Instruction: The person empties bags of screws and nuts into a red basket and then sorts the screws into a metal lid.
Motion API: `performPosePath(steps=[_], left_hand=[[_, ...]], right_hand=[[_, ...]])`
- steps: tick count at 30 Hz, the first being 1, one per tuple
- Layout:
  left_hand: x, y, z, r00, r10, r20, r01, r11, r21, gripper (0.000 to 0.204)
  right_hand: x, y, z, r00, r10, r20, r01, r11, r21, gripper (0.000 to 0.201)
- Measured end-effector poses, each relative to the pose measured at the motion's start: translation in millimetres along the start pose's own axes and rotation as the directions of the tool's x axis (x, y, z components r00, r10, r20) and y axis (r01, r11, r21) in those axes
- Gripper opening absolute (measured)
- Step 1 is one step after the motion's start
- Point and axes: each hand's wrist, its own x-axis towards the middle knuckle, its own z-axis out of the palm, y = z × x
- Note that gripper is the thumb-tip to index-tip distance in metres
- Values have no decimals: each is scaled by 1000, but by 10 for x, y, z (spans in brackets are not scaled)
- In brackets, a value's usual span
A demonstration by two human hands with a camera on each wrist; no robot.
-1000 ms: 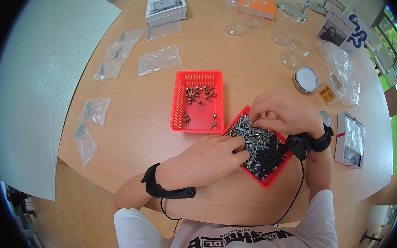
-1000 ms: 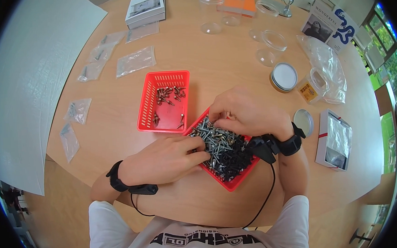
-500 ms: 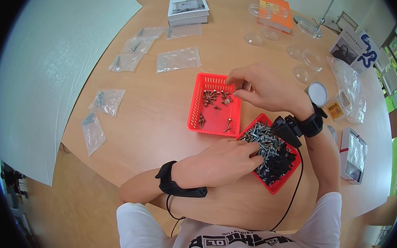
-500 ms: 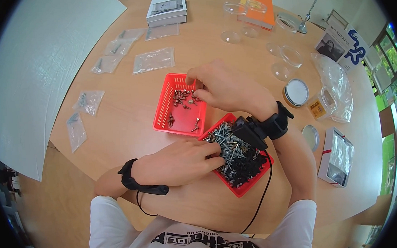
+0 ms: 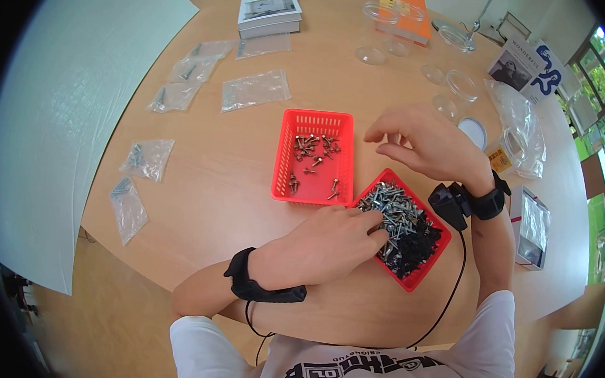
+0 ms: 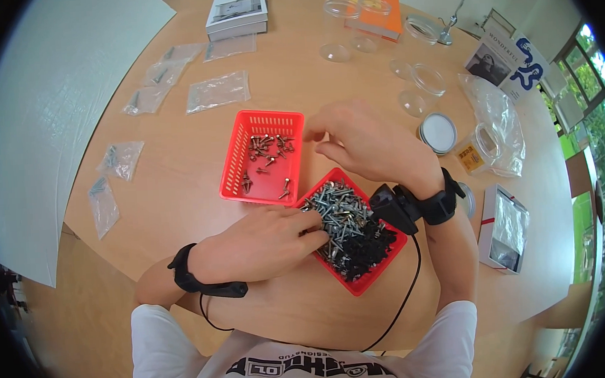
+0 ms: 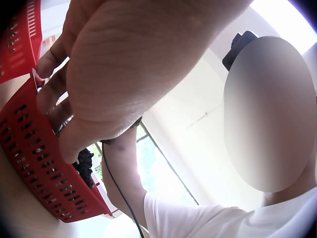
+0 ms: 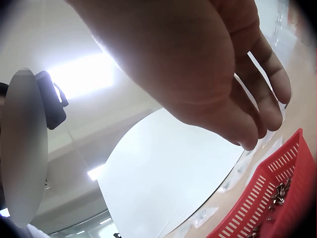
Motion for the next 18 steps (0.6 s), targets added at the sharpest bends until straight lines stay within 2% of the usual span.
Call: performPosePath(steps=[7, 15, 18], left_hand=[[1, -44, -94, 998, -57, 11, 56, 997, 51, 27], [63, -155, -217, 987, -127, -102, 133, 989, 57, 23], [73, -133, -296, 989, -119, -85, 121, 993, 17, 20]], right_hand=[[-550, 130, 58, 985, 76, 157, -72, 997, -33, 17], [-600, 242, 312, 994, 3, 113, -14, 995, 94, 14], [-577, 215, 327, 993, -10, 119, 1, 997, 81, 13]])
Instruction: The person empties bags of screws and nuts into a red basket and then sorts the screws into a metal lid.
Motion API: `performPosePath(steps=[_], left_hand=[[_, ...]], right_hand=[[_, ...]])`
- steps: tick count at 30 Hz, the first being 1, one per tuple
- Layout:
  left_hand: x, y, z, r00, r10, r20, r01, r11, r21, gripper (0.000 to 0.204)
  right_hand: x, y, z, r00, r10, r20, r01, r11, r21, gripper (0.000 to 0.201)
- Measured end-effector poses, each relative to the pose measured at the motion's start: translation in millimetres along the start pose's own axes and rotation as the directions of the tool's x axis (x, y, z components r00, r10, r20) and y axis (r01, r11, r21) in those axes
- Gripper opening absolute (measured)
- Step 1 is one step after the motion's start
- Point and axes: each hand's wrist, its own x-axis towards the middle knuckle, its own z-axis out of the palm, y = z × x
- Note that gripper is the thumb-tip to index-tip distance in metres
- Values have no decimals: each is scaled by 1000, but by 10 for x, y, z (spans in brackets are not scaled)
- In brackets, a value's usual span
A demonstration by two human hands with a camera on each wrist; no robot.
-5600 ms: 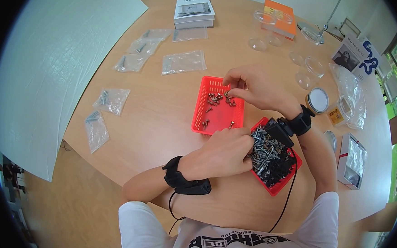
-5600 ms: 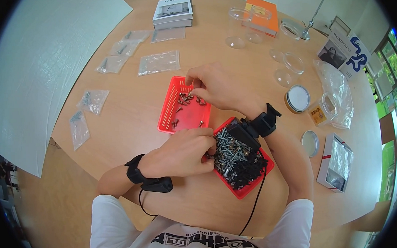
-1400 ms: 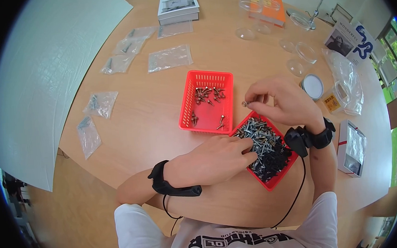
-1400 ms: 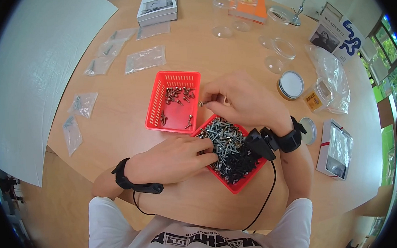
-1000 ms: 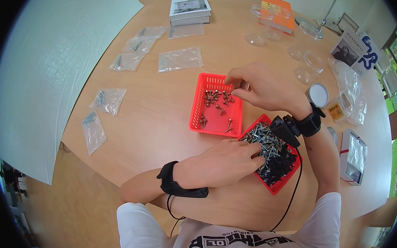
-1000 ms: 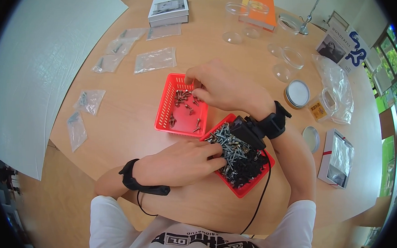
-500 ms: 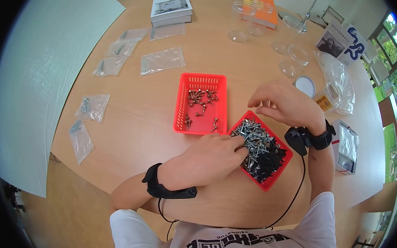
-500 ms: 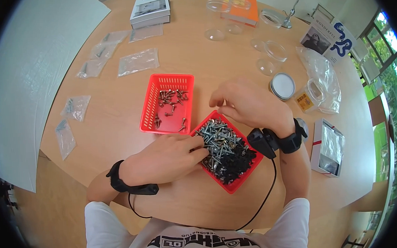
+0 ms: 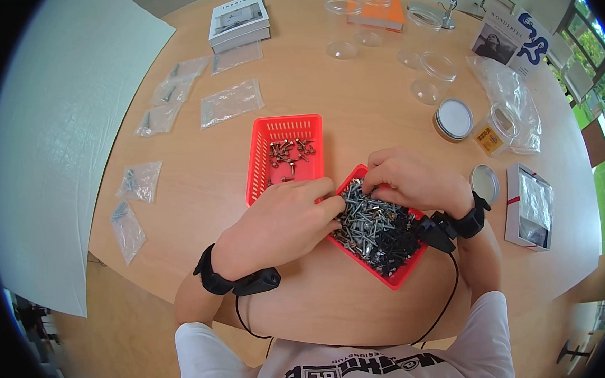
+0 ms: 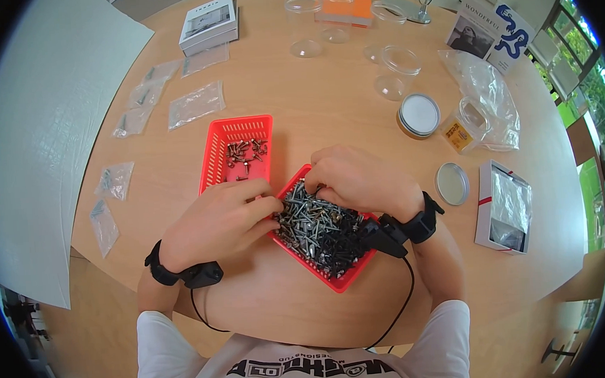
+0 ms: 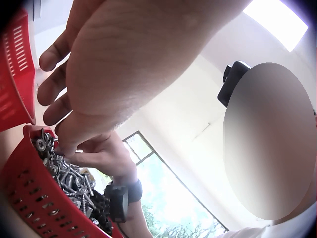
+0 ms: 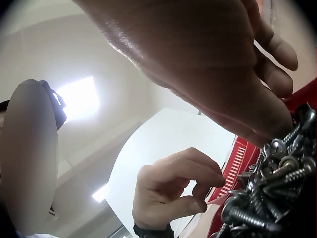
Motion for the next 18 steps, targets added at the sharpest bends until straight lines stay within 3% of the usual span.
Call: performPosePath(steps=[6, 9, 18], left_hand=[[63, 178, 49, 981, 149, 126, -134, 984, -120, 17], [51, 183, 107, 974, 135, 180, -128, 990, -55, 16], [98, 293, 223, 965, -140, 223, 160, 984, -77, 21]], right_hand=[[-23, 5, 37, 1000, -24, -17, 24, 999, -33, 11], [-25, 5, 56, 998, -48, -27, 48, 999, -2, 10], [-45, 20, 60, 991, -105, -80, 106, 994, 8, 13]])
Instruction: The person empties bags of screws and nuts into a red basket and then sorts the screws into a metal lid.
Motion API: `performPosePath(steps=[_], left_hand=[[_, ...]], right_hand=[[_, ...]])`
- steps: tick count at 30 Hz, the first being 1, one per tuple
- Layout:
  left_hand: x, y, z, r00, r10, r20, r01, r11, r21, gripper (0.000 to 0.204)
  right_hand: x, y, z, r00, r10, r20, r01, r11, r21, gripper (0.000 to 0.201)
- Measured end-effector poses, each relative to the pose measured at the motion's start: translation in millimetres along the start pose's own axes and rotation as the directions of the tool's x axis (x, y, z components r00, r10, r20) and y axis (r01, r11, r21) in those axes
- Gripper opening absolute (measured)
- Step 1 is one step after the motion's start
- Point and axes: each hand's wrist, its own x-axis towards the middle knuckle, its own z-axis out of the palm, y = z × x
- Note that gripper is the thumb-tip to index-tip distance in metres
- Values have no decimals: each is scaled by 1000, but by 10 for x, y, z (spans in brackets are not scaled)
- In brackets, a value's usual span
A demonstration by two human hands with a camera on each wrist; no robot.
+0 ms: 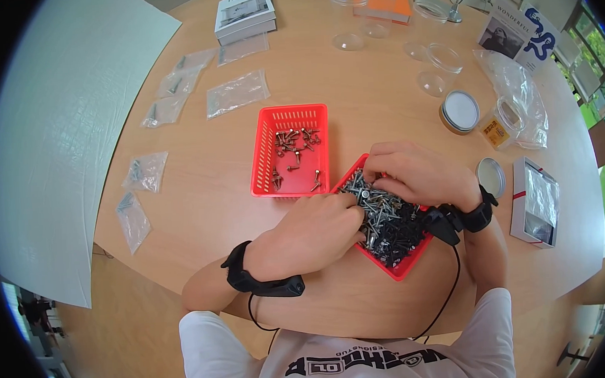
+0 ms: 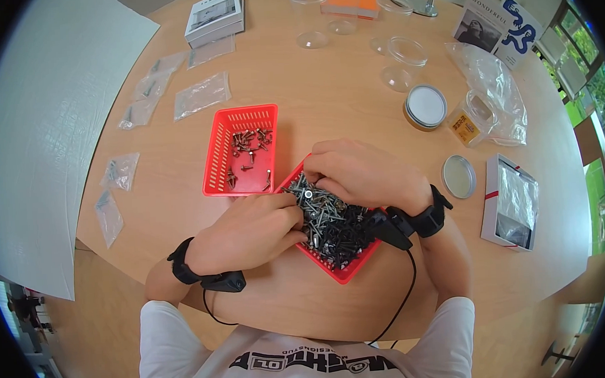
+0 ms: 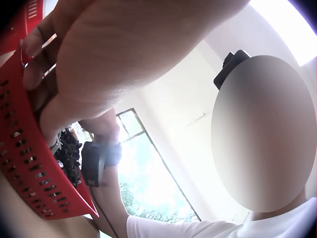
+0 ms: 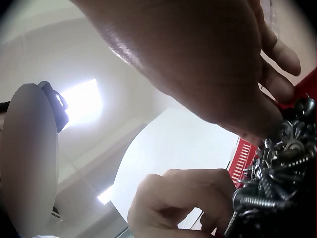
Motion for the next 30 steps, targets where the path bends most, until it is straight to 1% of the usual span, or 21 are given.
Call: performPosePath(steps=[1, 4, 7, 13, 15, 16, 19, 21, 22, 24, 26, 27, 28, 30], left_hand=[[-8, 11, 19, 1000, -10, -11, 10, 1000, 3, 22], [-37, 12, 71, 999, -34, -37, 35, 999, 13, 23], [-33, 1, 96, 999, -8, -43, 9, 1000, 30, 23], [-41, -45, 101, 988, 128, -84, -120, 988, 93, 14], [-48, -61, 99, 983, 158, -93, -148, 984, 102, 12], [-53, -59, 91, 982, 166, -87, -156, 982, 111, 12], [-69, -61, 74, 980, 182, -81, -171, 977, 127, 13], [-67, -77, 75, 978, 187, -96, -174, 977, 125, 13], [-74, -77, 45, 983, 150, -106, -137, 983, 122, 13], [-108, -77, -81, 990, 77, -122, -63, 991, 117, 13], [-160, -148, -212, 974, 38, -225, 4, 983, 186, 13], [-182, -206, -262, 962, 24, -272, 37, 976, 217, 13], [-191, -279, -306, 941, -11, -338, 97, 966, 239, 13], [-195, -415, -387, 880, -68, -470, 220, 936, 276, 13]], right_hand=[[8, 0, -15, 1000, -15, -22, 15, 1000, 11, 13], [41, -127, -150, 987, 150, -55, -143, 983, 113, 10], [159, -206, -209, 979, 152, -134, -132, 980, 149, 10], [703, -304, -288, 984, 80, -158, -67, 994, 85, 16], [787, -370, -293, 966, 58, -253, -40, 996, 76, 19], [818, -395, -306, 953, 45, -299, -25, 997, 70, 20], [713, -464, -373, 958, 31, -286, -15, 998, 57, 22], [599, -448, -383, 943, 24, -331, -8, 999, 50, 21], [535, -433, -388, 934, 24, -356, -7, 999, 47, 20], [409, -393, -400, 907, 72, -416, -36, 995, 95, 20], [319, -325, -425, 885, 110, -452, -57, 990, 130, 19], [278, -282, -438, 879, 126, -461, -67, 988, 142, 19], [237, -250, -444, 872, 144, -469, -80, 985, 154, 18], [176, -228, -484, 881, 160, -446, -107, 984, 142, 17]])
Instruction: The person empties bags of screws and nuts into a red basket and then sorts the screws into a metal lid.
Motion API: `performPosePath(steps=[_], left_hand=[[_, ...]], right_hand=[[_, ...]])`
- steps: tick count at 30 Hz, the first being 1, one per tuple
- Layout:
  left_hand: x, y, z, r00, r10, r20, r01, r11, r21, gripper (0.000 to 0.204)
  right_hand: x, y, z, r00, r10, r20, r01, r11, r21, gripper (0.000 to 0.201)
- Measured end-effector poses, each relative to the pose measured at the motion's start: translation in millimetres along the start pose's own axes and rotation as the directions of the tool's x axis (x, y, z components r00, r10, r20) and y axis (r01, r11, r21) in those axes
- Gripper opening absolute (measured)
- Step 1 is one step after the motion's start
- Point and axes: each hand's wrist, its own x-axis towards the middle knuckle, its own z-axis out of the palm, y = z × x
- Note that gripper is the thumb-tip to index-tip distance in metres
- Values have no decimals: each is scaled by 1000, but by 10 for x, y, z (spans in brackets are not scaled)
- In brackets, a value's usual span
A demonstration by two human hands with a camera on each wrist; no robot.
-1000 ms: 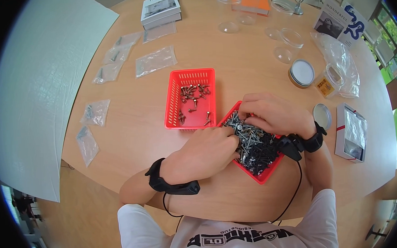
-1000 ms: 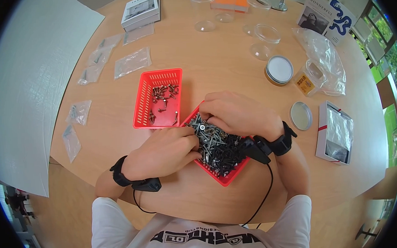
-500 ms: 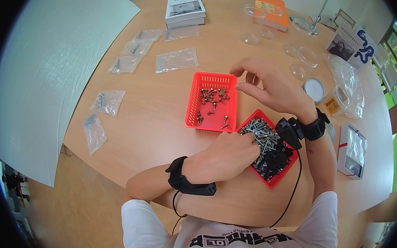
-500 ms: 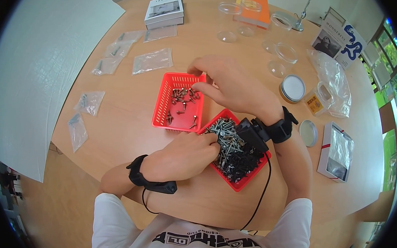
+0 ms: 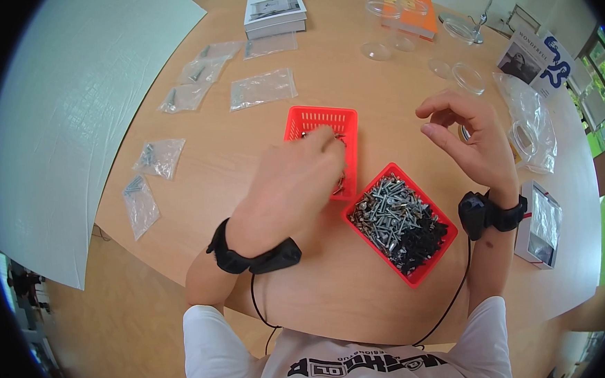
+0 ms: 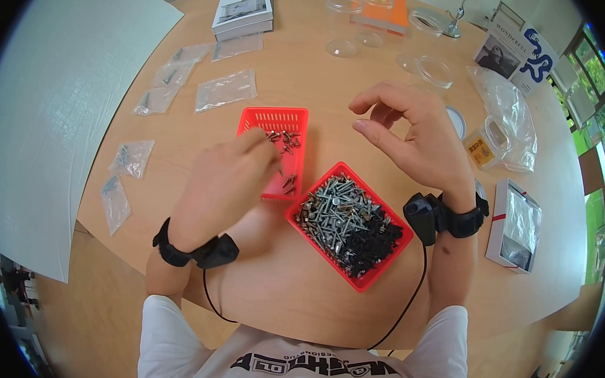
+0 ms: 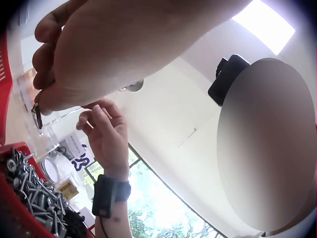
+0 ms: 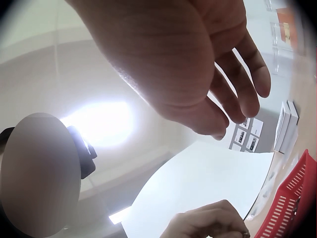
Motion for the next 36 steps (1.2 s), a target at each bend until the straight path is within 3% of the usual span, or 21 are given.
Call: performPosePath(steps=[3, 4, 7, 11, 14, 17, 22, 28, 34, 36], left_hand=[[59, -44, 28, 990, -81, -113, 76, 996, -45, 14], [82, 3, 31, 997, -34, -72, 28, 996, -86, 15], [28, 212, 36, 993, 108, 57, -92, 968, -235, 16], [-58, 405, 163, 938, 296, 183, -209, 900, -382, 17], [-74, 439, 206, 913, 346, 215, -239, 883, -404, 17], [-40, 464, 236, 935, 304, 184, -212, 893, -397, 16], [183, 508, 348, 976, 206, 67, -171, 923, -343, 13], [393, 505, 472, 925, 307, 224, -208, 902, -378, 12], [367, 506, 435, 924, 296, 242, -212, 924, -319, 12], [363, 461, 416, 930, 317, 184, -240, 906, -350, 11]], right_hand=[[-53, -48, -118, 987, 79, 142, -75, 997, -34, 16], [-76, -53, -151, 972, 115, 205, -107, 993, -48, 16], [-172, 118, -142, 904, 62, 424, -6, 991, -131, 17], [-234, 182, -17, 845, 145, 514, 30, 948, -316, 17], [-245, 198, 85, 757, 297, 582, -119, 938, -324, 15], [-331, 291, 130, 811, 171, 559, -46, 972, -230, 13], [-350, 349, 109, 823, 103, 559, 15, 979, -203, 14], [-369, 403, 100, 827, 71, 557, 17, 989, -150, 14], [-316, 366, 67, 839, 65, 540, -19, 996, -90, 17], [-307, 340, 48, 855, 71, 514, -32, 996, -85, 17]])
